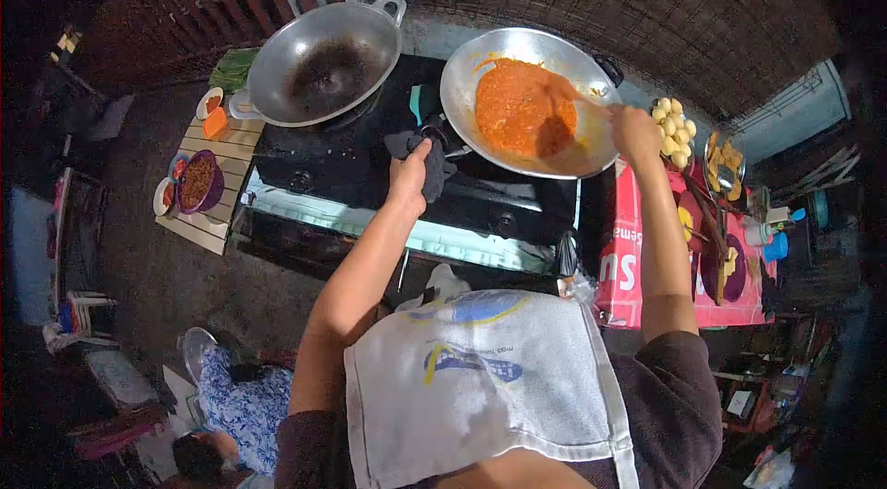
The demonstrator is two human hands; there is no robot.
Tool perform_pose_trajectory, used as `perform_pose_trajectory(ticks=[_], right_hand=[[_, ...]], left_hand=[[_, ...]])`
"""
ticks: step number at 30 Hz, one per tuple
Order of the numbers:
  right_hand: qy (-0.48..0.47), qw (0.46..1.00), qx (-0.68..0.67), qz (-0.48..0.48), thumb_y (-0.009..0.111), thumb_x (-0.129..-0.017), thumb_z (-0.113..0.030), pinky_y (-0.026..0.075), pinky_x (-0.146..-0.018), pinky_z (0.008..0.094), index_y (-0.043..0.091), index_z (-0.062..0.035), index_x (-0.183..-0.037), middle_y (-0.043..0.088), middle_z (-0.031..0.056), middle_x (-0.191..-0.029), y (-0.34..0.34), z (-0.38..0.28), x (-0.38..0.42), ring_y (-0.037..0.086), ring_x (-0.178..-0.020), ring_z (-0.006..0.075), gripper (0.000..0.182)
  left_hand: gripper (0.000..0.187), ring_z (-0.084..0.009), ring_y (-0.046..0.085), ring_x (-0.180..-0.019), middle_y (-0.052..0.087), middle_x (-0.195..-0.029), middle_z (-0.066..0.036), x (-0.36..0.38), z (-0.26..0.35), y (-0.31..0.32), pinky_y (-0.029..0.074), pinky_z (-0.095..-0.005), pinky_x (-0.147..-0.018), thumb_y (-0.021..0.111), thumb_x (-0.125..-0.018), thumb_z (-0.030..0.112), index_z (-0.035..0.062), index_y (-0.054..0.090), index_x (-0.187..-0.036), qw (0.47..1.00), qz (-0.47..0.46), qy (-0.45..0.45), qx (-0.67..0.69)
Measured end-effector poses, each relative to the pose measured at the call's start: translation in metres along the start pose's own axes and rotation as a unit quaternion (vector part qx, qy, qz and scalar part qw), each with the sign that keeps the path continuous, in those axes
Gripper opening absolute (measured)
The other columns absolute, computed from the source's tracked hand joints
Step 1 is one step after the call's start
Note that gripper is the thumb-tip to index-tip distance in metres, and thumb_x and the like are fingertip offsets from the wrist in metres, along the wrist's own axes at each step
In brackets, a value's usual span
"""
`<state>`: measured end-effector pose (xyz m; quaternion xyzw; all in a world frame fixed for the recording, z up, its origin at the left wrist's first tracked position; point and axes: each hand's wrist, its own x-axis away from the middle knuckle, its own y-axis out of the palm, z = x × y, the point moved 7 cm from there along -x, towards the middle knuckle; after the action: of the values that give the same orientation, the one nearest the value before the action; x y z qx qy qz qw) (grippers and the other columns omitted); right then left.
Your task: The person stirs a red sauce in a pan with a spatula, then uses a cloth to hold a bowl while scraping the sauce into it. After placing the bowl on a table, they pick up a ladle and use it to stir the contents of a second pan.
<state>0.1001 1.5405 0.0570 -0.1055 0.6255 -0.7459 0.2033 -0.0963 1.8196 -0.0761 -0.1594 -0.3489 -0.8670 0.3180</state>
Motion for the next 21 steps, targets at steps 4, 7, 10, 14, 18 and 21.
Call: perform_pose_trajectory(ticks=[4,7,10,14,18,21], right_hand=[[-0.032,0.999,-0.012,-0.032,0.045,-0.084,-0.035,0.049,-0.062,0.0445,0.062,-0.0199,-0.097,0.063,0.0145,-0.081,0.001,-0.023,0.019,0.061,-0.074,0.0333,0.026],[-0.051,0.997,-0.047,0.014,0.046,-0.079,-0.016,0.05,-0.06,0.0415,0.062,-0.014,-0.089,0.062,0.0149,-0.077,-0.025,-0.045,0.035,0.062,-0.072,0.0304,0.018],[-0.058,0.998,-0.033,0.014,0.045,-0.079,-0.014,0.05,-0.062,0.0418,0.062,-0.0129,-0.092,0.062,0.0146,-0.076,-0.018,-0.054,0.024,0.062,-0.073,0.0307,0.021],[-0.104,0.992,-0.067,-0.027,0.043,-0.078,-0.013,0.049,-0.066,0.0431,0.061,-0.0119,-0.096,0.061,0.0168,-0.082,-0.023,-0.072,0.029,0.06,-0.075,0.0366,0.025],[-0.097,0.992,-0.073,-0.02,0.043,-0.077,-0.01,0.048,-0.068,0.043,0.059,-0.0101,-0.098,0.059,0.0188,-0.088,-0.028,-0.079,0.045,0.059,-0.079,0.0374,0.027],[-0.109,0.991,-0.078,-0.025,0.045,-0.074,-0.009,0.045,-0.074,0.0435,0.06,-0.0081,-0.105,0.058,0.0208,-0.091,-0.028,-0.095,0.059,0.057,-0.083,0.0362,0.034]], left_hand=[[0.017,-0.022,0.06,-0.073,0.059,-0.085,-0.009,0.009,0.006,0.001,0.051,-0.0364,-0.062,0.056,-0.082,0.018,0.0038,0.054,-0.091,0.999,0.02,0.002,-0.028],[0.015,-0.0218,0.06,-0.071,0.058,-0.084,-0.008,0.006,0.004,0.0,0.051,-0.0359,-0.059,0.056,-0.082,0.015,0.0039,0.052,-0.092,1.0,0.021,0.005,-0.005],[0.014,-0.0196,0.06,-0.071,0.058,-0.085,-0.007,0.016,0.003,0.002,0.051,-0.0324,-0.061,0.057,-0.081,0.012,0.0058,0.052,-0.093,1.0,0.016,-0.014,0.007],[0.017,-0.0185,0.059,-0.074,0.059,-0.087,-0.006,0.015,-0.016,-0.017,0.049,-0.0315,-0.064,0.059,-0.08,0.013,0.0062,0.053,-0.094,0.998,0.031,-0.012,0.048],[0.016,-0.0177,0.06,-0.078,0.061,-0.088,-0.006,0.04,-0.022,-0.024,0.049,-0.0315,-0.068,0.059,-0.08,0.016,0.0065,0.056,-0.093,0.996,-0.028,-0.027,0.077],[0.019,-0.0185,0.061,-0.08,0.061,-0.093,-0.006,0.065,-0.022,-0.033,0.05,-0.0321,-0.071,0.054,-0.084,0.02,0.0056,0.056,-0.097,0.983,-0.097,-0.063,0.14]])
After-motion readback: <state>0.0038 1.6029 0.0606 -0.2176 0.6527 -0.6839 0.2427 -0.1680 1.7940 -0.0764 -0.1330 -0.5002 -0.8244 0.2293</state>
